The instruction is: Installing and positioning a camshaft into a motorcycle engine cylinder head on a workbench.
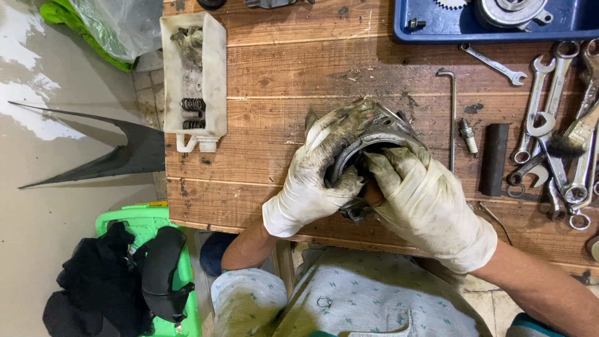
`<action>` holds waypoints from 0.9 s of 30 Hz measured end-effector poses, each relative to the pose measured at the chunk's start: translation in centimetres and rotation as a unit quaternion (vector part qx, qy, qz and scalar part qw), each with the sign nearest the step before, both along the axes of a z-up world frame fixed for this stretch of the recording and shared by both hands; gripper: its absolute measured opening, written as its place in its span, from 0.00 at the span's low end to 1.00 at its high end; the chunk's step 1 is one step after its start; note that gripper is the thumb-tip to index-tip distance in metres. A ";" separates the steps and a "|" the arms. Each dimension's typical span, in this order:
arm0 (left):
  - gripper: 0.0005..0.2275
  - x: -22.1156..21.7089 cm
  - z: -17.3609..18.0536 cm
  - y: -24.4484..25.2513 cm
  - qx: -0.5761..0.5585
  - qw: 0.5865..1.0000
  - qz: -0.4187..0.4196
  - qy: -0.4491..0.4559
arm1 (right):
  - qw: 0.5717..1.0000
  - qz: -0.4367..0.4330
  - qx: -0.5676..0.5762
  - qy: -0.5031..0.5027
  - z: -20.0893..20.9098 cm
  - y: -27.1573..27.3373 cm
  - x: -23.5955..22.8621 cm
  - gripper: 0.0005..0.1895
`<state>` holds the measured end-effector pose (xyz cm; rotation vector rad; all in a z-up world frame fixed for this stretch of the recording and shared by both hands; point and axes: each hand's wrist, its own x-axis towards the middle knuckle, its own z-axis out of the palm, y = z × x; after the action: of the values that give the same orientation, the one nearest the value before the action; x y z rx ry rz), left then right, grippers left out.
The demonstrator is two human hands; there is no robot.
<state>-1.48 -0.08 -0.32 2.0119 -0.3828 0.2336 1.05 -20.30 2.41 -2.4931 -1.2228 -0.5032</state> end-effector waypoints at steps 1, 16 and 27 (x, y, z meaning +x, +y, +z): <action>0.25 0.0 0.0 -0.1 -0.004 1.000 0.003 -0.001 | 1.000 0.011 0.003 0.000 0.0 -0.3 -0.1 0.16; 0.24 -0.3 0.9 -0.2 0.028 0.998 0.008 0.060 | 0.913 -0.202 0.183 0.302 -4.0 -2.1 -0.4 0.57; 0.24 -0.4 1.7 -0.9 0.031 0.997 0.034 0.067 | 0.815 -0.179 0.256 0.488 -2.0 -0.2 0.8 0.54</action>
<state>-1.92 -0.94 1.34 2.0912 -0.2400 0.1291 1.89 -20.53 0.42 -1.9867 -0.1659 0.3443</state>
